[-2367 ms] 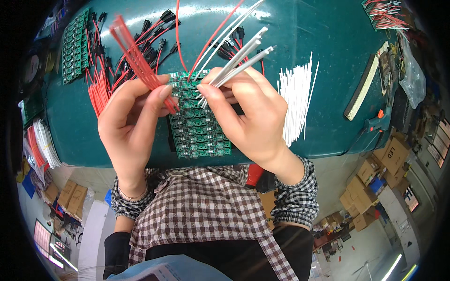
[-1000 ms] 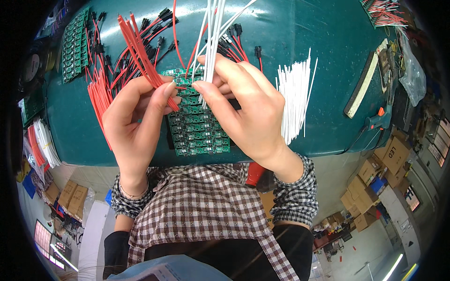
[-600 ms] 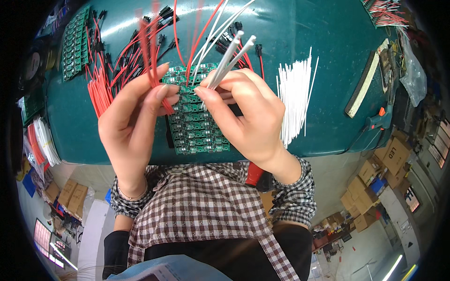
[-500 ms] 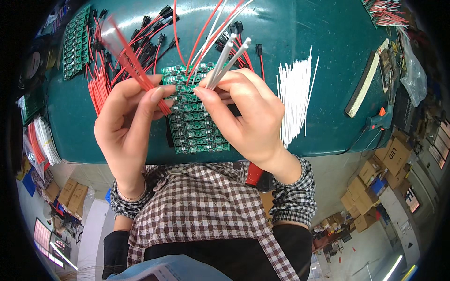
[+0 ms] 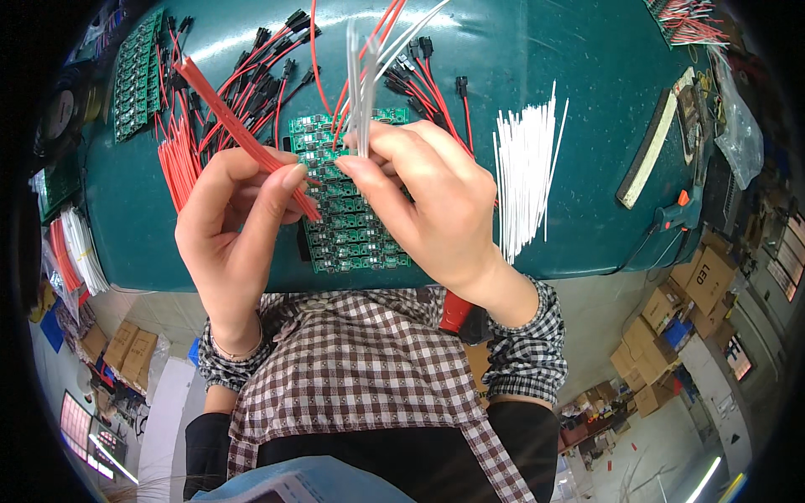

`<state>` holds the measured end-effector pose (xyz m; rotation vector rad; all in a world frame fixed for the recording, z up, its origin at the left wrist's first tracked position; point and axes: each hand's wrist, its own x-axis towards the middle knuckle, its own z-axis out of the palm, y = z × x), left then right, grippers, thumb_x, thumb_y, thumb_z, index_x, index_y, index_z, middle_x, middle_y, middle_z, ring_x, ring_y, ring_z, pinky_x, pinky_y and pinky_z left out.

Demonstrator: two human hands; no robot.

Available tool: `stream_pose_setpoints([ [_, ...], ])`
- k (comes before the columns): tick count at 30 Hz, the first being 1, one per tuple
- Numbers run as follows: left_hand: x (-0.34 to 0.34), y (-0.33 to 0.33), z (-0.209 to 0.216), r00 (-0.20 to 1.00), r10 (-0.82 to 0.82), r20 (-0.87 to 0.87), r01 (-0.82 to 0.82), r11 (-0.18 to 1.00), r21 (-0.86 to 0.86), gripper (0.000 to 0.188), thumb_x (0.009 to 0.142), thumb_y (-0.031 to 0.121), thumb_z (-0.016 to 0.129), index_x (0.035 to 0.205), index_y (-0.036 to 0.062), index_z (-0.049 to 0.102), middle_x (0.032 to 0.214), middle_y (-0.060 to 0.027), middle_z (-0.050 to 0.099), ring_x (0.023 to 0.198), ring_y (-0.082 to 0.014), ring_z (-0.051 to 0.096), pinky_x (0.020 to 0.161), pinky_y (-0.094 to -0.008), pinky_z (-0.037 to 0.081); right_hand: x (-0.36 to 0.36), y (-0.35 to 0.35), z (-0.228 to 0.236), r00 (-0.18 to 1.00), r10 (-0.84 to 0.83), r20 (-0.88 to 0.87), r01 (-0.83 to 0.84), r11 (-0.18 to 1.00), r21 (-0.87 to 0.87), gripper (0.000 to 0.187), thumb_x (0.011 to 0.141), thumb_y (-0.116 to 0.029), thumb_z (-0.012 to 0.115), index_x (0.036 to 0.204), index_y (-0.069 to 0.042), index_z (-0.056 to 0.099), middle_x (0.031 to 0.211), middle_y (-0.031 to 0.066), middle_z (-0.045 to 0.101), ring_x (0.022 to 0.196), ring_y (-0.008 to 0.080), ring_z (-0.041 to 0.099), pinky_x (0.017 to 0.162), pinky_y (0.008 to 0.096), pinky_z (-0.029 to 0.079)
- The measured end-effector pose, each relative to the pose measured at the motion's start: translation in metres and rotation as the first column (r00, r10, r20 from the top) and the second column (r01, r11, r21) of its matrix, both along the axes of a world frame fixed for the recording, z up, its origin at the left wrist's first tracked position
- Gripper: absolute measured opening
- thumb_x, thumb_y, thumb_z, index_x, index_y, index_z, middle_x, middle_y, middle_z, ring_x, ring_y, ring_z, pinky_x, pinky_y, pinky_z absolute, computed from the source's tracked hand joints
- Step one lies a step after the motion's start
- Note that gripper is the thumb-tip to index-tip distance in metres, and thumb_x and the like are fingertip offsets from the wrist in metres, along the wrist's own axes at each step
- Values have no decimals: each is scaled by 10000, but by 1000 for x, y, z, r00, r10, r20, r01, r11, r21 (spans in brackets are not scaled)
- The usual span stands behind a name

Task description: The person connects bundles of red and white wires into designated black connectors on a series of small green circuit boards by hand.

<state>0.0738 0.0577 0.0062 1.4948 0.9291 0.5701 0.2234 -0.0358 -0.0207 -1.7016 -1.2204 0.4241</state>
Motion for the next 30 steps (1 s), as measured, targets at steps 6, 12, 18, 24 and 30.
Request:
stream_pose_setpoints([
  [6,0,0,-3,999,-13,-33,13,1000,9,106,897,9,661,981,-30,610,857,-54,665,748,-80,658,645,-200,528,0,0,3,993,-75,-87,69,995,-67,296,774,-19,779,1039,43,662,797,84,628,655,121,652,562,238,555],
  [12,2,-1,-7,1000,16,3,-16,1000,18,100,875,5,684,936,-38,616,823,-71,658,718,-89,658,623,-219,524,1,-1,1,989,-77,-125,70,996,-61,302,770,-12,782,1035,55,653,812,91,632,673,119,663,574,235,567],
  [18,4,-1,-10,1000,-8,-15,8,999,47,83,877,2,675,938,-29,629,815,-79,662,705,-95,659,620,-221,527,2,-1,1,987,-84,-139,78,996,-44,279,771,-6,781,1011,56,653,833,101,645,694,124,673,587,232,576],
  [24,8,0,-5,995,-81,-58,90,982,169,93,875,4,669,964,-14,650,803,-96,663,673,-122,663,600,-234,527,0,-6,1,951,-91,-295,93,996,-8,199,784,7,765,938,62,651,869,111,665,711,128,680,600,232,581],
  [30,7,2,-9,993,-80,-81,92,982,163,115,883,9,659,997,-4,665,812,-94,664,668,-124,663,585,-243,524,0,-9,-3,939,-98,-330,104,995,0,162,798,-7,759,889,62,644,862,107,669,705,130,683,606,240,583],
])
